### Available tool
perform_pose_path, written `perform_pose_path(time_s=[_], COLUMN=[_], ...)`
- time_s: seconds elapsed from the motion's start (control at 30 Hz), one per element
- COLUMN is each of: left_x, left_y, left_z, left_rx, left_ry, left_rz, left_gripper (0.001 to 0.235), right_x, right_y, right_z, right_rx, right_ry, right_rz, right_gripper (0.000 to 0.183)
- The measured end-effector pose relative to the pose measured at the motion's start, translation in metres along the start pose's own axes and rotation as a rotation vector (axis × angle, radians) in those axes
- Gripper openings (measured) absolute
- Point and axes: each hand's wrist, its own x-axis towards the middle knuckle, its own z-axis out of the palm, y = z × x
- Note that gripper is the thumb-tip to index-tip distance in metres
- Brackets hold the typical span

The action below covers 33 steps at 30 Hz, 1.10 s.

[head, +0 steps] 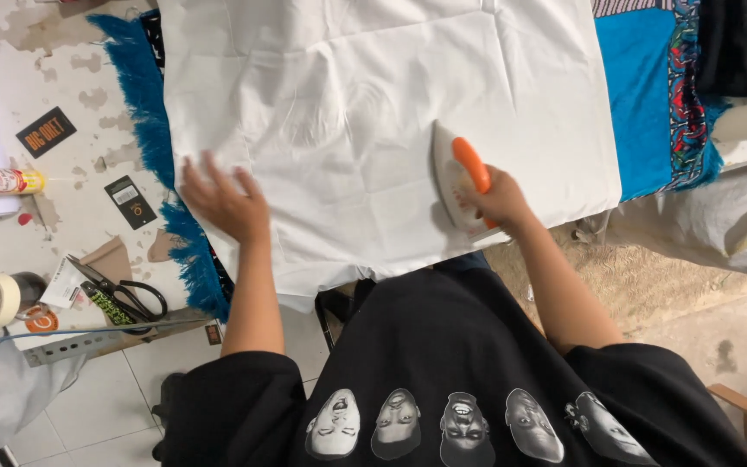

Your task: The person unfolds a white shirt on a patterned mat, smooths it by hand, sprays it with water, and irons it with an electric iron. The person then folds the shirt and places it on the mat.

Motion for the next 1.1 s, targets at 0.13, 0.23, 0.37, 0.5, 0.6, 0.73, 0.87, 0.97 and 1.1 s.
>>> perform_pose_path(time_s=[0.13,0.23,0.37,0.5,0.6,0.73,0.87,0.97,1.1], left_x=[-0.041,-0.043,-0.032,-0.030,-0.029,-0.029,-0.028,-0.028,-0.038], left_y=[0.037,0.013,0.001,-0.012,-0.011,-0.009,-0.006,-0.004,0.011], left_z=[0.005,0.021,0.025,0.031,0.034,0.031,0.029,0.028,0.017], left_rx=[-0.105,-0.002,0.033,0.067,0.072,0.102,0.128,0.147,0.108], left_ry=[-0.362,-0.456,-0.513,-0.457,-0.471,-0.527,-0.539,-0.564,-0.512], left_rz=[0.462,0.306,0.183,0.201,0.201,0.180,0.177,0.167,0.142], left_gripper=[0.048,0.055,0.057,0.057,0.059,0.060,0.060,0.061,0.059], right_x=[-0.014,-0.014,-0.024,-0.004,0.006,0.003,-0.018,-0.038,-0.061], right_y=[-0.037,-0.054,-0.060,-0.034,-0.012,-0.011,-0.048,-0.077,-0.075], right_z=[0.067,0.108,0.115,0.076,0.039,0.028,0.074,0.115,0.152], right_rx=[-0.176,-0.378,-0.471,-0.424,-0.288,-0.072,-0.081,-0.153,-0.345], right_ry=[-0.176,-0.225,-0.105,0.032,0.145,0.092,-0.067,-0.204,-0.265], right_rz=[-0.074,-0.160,-0.148,0.019,0.033,-0.012,-0.040,-0.097,-0.118], right_gripper=[0.057,0.050,0.044,0.050,0.041,0.043,0.048,0.042,0.040])
